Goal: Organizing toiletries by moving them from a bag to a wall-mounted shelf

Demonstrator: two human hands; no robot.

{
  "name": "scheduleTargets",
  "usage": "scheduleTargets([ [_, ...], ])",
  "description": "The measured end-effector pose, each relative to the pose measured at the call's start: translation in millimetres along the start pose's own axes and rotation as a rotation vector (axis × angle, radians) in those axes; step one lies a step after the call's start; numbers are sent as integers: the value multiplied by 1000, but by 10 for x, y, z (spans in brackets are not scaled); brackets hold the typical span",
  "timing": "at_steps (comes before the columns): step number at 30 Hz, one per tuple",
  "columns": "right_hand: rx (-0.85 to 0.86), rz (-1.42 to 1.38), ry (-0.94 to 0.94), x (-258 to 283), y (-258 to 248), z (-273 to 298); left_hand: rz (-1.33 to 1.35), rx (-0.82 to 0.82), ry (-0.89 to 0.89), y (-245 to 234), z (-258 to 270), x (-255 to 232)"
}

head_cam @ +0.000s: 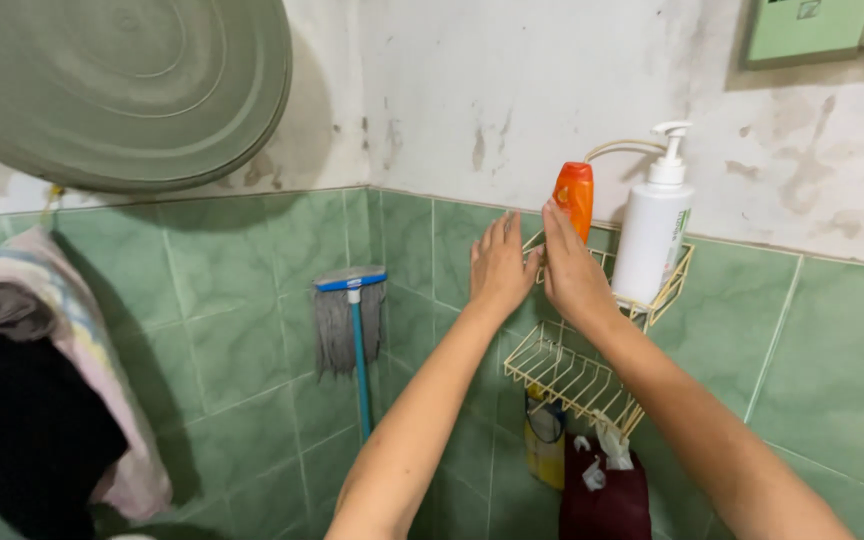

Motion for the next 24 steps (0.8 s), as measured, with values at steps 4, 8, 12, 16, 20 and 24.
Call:
scheduleTargets([
  [4, 8, -28, -144, 289, -205, 278, -88, -9, -57, -116, 438, -94],
  [8, 7, -86, -195, 444, -253, 582, -211, -3, -96, -207, 877, -191],
  [12, 28, -163, -225, 701, -362, 878, -305, 10, -136, -325, 1396, -320],
  [16, 28, -249, -278, 968, -366, 1044, -394, 25, -157, -480, 1903, -437],
  [20, 9, -306, -291, 1397, -280, 1151, -425, 112, -190, -722, 2437, -460],
  [24, 6, -394, -316, 1942, -259, 1200, -474, 181, -247, -1025, 2958, -224],
])
Point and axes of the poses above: each hand's wrist, its own z-axis away from the middle knuckle, its own y-axis out of the palm, x = y × z, the point moved 1 cm from there along -z, towards the middle knuckle, and after that the axes turned 9 degrees about x, right-handed, at the moved point
